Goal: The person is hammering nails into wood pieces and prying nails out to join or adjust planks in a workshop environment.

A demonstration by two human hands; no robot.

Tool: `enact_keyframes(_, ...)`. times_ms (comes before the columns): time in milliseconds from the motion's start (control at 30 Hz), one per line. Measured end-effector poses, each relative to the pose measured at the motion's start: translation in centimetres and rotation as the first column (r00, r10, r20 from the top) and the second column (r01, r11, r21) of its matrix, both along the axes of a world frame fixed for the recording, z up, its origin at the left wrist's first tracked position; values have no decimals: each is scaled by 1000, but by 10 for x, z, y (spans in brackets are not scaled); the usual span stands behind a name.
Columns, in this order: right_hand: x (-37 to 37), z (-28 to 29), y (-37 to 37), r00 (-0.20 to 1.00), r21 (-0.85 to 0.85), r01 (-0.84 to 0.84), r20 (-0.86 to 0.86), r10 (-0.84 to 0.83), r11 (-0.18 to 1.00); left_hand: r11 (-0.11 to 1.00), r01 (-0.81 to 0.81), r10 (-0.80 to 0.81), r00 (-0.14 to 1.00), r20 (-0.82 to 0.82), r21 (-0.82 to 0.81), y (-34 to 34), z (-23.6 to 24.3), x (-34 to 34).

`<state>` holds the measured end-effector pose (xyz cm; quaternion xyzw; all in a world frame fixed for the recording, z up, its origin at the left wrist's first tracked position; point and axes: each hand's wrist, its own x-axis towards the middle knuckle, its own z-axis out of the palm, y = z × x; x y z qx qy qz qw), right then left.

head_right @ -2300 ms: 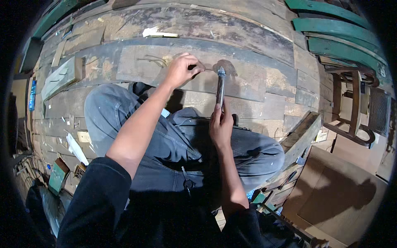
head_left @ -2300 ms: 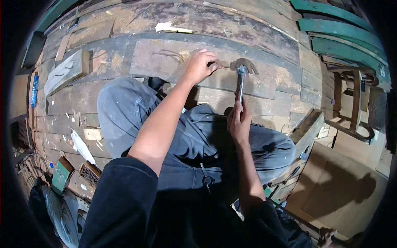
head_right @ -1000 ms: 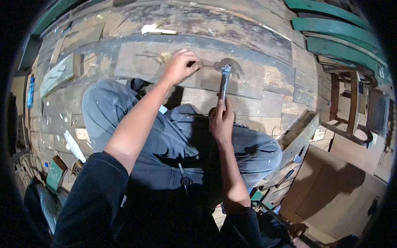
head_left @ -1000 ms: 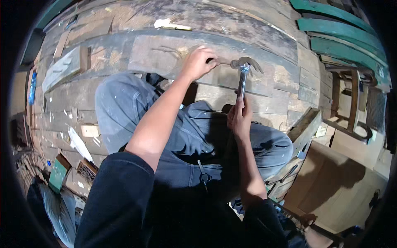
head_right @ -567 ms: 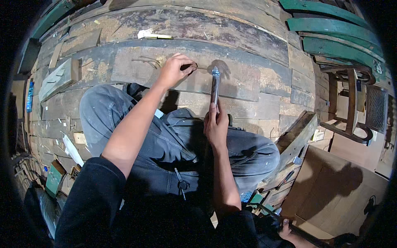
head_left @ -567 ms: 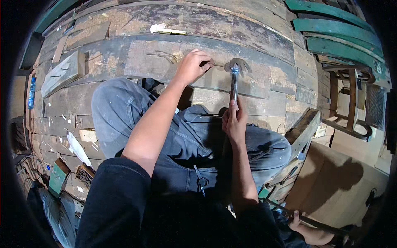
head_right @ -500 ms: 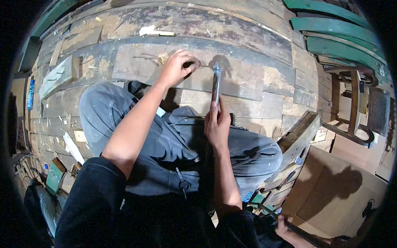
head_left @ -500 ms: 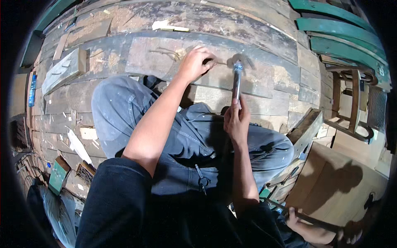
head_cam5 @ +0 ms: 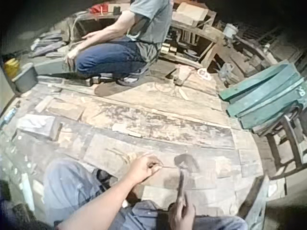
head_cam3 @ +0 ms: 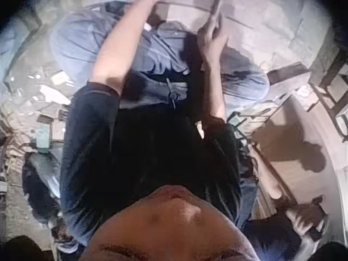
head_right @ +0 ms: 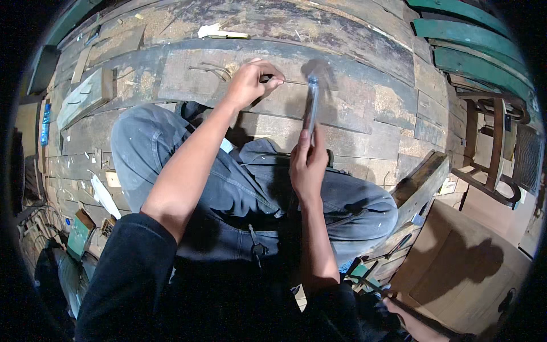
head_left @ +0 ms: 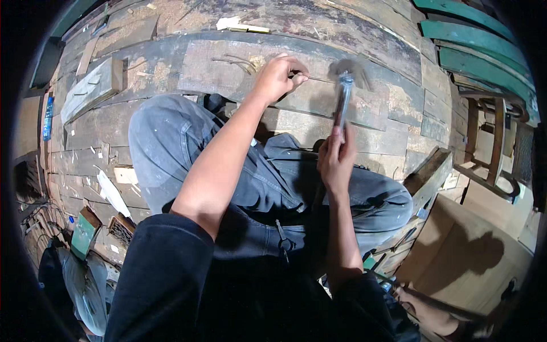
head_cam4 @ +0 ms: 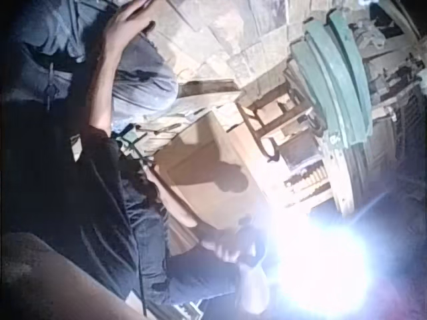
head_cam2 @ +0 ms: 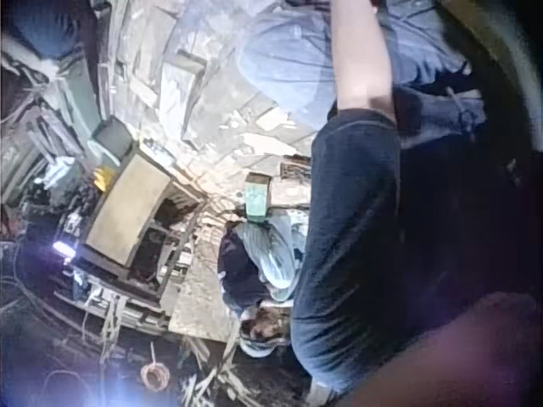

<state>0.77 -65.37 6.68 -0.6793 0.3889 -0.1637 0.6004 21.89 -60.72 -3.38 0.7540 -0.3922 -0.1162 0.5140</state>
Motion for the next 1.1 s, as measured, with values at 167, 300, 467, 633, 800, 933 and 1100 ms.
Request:
enact_keyframes(167, -2, 12, -5, 997, 66, 62, 49, -65, 996, 998, 1, -2, 1000, 6, 65, 4, -4, 6)
enact_keyframes(300, 1, -1, 0, 999, 90, 35, -39, -31, 995, 1000, -1, 0, 996, 91, 20, 9, -7, 6)
enact_keyframes(467, -5, 1, -14, 996, -4, 70, 59, -70, 998, 994, 13, -16, 1000, 24, 109, 5, -10, 3)
enact_keyframes(633, 10, -3, -4, 995, 116, 54, -89, -44, 992, 998, -5, -2, 994, 112, 58, 11, -8, 6)
enact_keyframes(800, -3, -1, -9, 995, 93, 69, -84, -61, 993, 999, 6, -8, 998, 56, 40, 3, 3, 4)
enact_keyframes(933, 4, -3, -2, 998, 105, 41, -45, -36, 994, 998, -30, 31, 999, -12, 60, 12, -9, 1)
enact_keyframes(1100, 1, -17, -6, 981, 14, -29, -190, 31, 999, 1000, -6, 4, 998, 66, 23, 2, -1, 7)
